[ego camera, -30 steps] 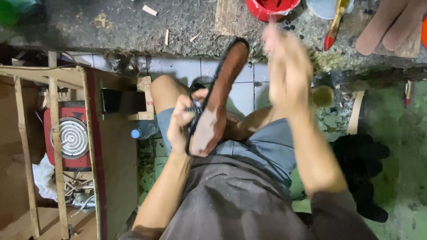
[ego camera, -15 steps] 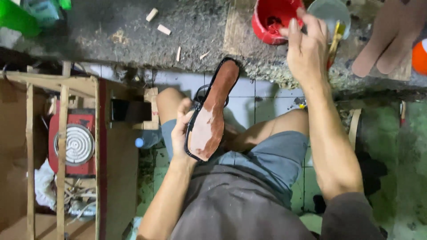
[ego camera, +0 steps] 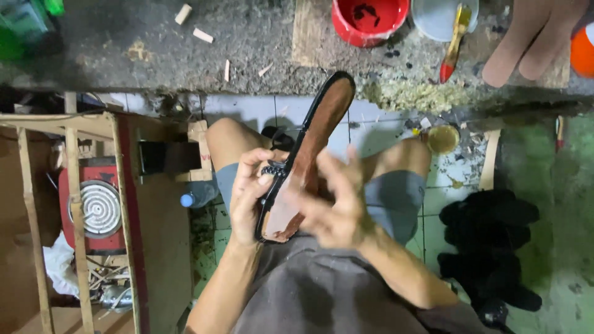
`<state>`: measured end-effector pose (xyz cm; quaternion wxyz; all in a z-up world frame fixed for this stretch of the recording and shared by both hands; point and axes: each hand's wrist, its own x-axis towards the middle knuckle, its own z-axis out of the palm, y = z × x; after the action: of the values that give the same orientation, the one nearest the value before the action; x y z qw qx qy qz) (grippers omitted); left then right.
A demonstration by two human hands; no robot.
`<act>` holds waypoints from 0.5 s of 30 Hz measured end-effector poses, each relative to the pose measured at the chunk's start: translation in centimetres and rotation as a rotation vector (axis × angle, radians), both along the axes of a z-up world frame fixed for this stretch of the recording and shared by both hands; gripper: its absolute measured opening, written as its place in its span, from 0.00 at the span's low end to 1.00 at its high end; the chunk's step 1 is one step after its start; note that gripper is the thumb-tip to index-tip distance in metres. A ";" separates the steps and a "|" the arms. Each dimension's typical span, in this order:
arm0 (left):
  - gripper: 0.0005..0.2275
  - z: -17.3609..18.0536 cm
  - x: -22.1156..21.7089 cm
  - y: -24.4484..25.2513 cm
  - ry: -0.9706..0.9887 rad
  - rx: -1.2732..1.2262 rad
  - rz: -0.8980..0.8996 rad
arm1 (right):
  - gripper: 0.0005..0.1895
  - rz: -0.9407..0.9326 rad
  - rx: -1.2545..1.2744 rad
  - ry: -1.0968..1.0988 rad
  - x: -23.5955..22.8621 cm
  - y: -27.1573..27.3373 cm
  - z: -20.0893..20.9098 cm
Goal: Applying glue to the edges of a shoe component using a brush and then handling the piece to ensure alignment.
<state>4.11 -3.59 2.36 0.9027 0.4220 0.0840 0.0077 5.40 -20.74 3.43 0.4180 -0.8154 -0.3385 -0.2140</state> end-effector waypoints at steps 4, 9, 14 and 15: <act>0.16 0.4 -0.6 -0.5 -0.042 -0.045 -0.004 | 0.23 -0.036 0.133 0.066 0.4 -0.4 1.0; 0.17 0.8 -0.8 -0.9 -0.081 -0.031 -0.019 | 0.24 -0.032 0.137 0.015 0.6 -0.8 1.7; 0.15 1.7 -1.0 -0.9 -0.066 0.023 -0.017 | 0.22 -0.154 -0.071 -0.142 1.0 -1.0 2.2; 0.15 1.7 -1.0 -0.9 -0.061 0.023 -0.021 | 0.22 -0.158 -0.073 -0.136 0.9 -0.9 2.2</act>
<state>3.08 -4.52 4.11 0.9000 0.4327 0.0518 0.0119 6.31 -21.65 5.60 0.3461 -0.8376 -0.3085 -0.2888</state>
